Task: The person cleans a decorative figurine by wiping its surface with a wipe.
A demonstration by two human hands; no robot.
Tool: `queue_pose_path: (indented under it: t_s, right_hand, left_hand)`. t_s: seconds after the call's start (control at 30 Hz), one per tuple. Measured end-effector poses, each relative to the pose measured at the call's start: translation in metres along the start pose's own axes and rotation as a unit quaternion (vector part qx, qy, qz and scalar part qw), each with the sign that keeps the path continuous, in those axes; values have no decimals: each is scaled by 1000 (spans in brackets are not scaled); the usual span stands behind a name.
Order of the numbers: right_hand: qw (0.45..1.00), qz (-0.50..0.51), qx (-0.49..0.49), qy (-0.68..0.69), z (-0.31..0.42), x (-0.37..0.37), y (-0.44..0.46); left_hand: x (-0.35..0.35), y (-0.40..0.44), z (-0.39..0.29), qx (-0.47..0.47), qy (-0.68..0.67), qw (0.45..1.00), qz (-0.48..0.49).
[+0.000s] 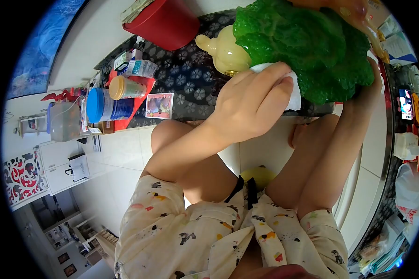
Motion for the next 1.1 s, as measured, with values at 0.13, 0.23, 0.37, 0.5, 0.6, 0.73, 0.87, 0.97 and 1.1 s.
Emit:
queue_pose_path:
  t_s: [0.13,0.23,0.37,0.5,0.6,0.73,0.87,0.97,1.1]
  right_hand:
    - [999,24,1,38,-1,1,-2]
    - [998,43,0,53,-1,2,-1]
    - [998,51,11,35,-1,6,3]
    - [1000,22,9,-21,-1,6,4]
    - [1000,19,1,-20,-1,3,-1]
    - [998,55,-16,5,-3,5,0]
    - [990,122,-33,60,-5,16,10]
    - [988,127,-32,76,-5,13,6]
    - [996,44,-19,74,-5,4,-5]
  left_hand:
    - [-3,0,0,16,-12,999,-28]
    - [1,3,0,25,-27,999,28]
    - [1,1,0,-17,-60,996,64]
    - [13,-1,8,-41,-82,995,45]
    - [16,0,13,-14,-112,993,-42]
    - [20,1,14,22,-51,998,-1]
    - [13,3,16,-7,-46,999,8]
    - [9,4,16,-8,-26,998,48]
    - [6,7,13,-20,-3,999,47]
Point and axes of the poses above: each hand's wrist, its own y-axis towards the middle knuckle, its own x-axis out of the back of the hand, z = x × y, the point moved 5 cm from there along y, towards the middle knuckle, and after that the axes turned 6 degrees about y, right-handed, at the moved point
